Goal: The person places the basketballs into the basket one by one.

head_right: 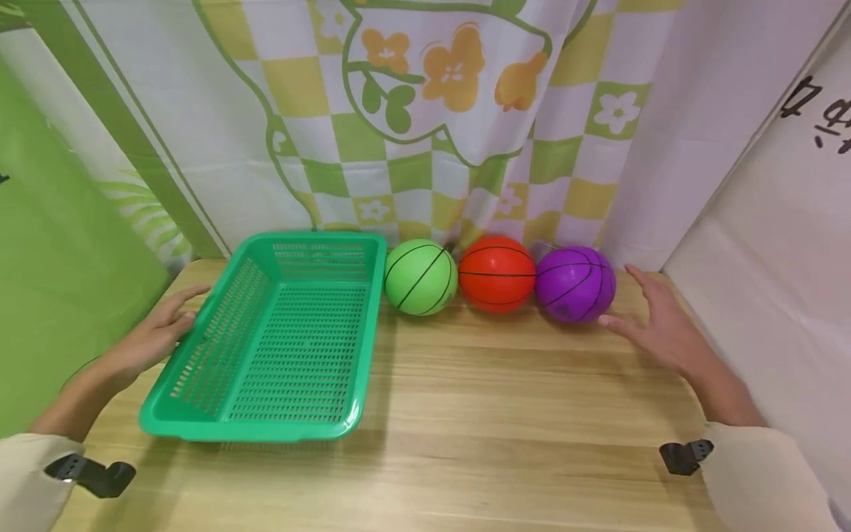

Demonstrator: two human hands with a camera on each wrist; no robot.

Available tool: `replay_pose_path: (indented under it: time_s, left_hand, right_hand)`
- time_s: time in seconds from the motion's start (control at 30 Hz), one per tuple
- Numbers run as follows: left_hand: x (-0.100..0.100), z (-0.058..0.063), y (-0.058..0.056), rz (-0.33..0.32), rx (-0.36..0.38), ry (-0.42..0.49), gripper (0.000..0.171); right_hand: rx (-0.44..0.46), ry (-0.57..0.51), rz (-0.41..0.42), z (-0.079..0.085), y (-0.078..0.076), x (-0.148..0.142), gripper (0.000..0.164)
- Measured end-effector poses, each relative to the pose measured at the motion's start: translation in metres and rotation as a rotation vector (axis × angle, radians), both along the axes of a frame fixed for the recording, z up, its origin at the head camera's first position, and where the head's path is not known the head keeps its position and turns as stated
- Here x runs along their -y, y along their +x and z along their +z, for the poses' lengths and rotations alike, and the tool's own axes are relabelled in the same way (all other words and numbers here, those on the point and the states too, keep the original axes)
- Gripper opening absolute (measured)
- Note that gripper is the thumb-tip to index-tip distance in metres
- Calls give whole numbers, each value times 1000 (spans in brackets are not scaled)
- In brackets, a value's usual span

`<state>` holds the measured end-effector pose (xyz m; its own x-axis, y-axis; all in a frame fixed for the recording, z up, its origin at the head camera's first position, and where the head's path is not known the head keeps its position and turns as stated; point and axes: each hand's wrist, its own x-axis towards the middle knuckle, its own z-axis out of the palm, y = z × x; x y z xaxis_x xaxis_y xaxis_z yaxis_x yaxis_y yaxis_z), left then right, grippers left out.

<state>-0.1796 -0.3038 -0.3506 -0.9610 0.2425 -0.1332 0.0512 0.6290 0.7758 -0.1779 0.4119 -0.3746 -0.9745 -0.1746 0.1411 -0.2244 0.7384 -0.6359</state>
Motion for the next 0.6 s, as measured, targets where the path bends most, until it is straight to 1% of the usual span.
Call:
replay_pose_path:
  time_s: [0.17,0.4,0.5,0.6]
  left_hand:
    - [4,0,2,-10,-8,-23,55]
    - [2,-5,-4,-39,-7,-62,56]
    - [2,-8,-5,-44,10,-60,56]
    - [2,-8,-7,-47,21,-45,56]
  right_hand:
    - [24,-47,13,-3,-5,2,91]
    - [37,-61,-4,-7,-7,-3,89]
    - [48,-61,-12,-8,-7,-5,87]
    - [67,-68,-22,-6,-7,-7,86]
